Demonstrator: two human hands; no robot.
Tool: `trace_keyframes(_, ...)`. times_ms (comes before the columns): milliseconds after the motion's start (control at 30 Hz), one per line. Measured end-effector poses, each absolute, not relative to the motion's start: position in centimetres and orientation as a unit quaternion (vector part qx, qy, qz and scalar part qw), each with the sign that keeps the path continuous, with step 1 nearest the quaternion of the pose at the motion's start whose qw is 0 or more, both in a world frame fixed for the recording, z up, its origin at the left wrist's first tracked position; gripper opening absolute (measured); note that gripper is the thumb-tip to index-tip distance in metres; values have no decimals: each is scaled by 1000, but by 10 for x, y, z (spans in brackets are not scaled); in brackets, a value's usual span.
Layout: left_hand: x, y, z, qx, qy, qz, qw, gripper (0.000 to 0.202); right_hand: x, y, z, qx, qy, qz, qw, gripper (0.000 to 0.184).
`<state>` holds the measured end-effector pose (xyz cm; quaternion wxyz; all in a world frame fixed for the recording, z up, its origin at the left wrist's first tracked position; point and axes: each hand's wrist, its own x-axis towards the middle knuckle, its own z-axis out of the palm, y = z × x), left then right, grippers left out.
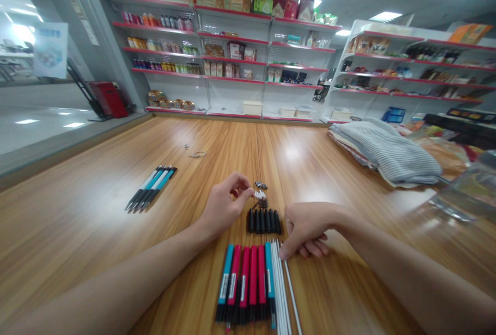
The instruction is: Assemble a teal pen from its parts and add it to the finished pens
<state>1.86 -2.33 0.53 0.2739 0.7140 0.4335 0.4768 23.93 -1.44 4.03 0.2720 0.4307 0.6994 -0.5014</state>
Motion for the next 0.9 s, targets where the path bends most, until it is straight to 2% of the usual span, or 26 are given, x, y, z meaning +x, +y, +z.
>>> trace_keyframes(133,18,-21,3,712,433,474,284,8,241,-12,37,423,687,-521,280,57)
trace_keyframes(367,17,-19,-1,706,433,471,303,19,250,-5,38,423,676,-531,285,50)
trace_keyframes(600,17,-19,-1,715,425,476,285,14,257,-1,44,525,723,-393,219,47)
trace_keyframes(733,17,-19,-2,714,429,474,285,14,259,2,43,548,728,-362,197,50)
trace_keyframes(900,17,-19,-1,714,434,466,291,14,257,-3,45,524,750,-333,227,56)
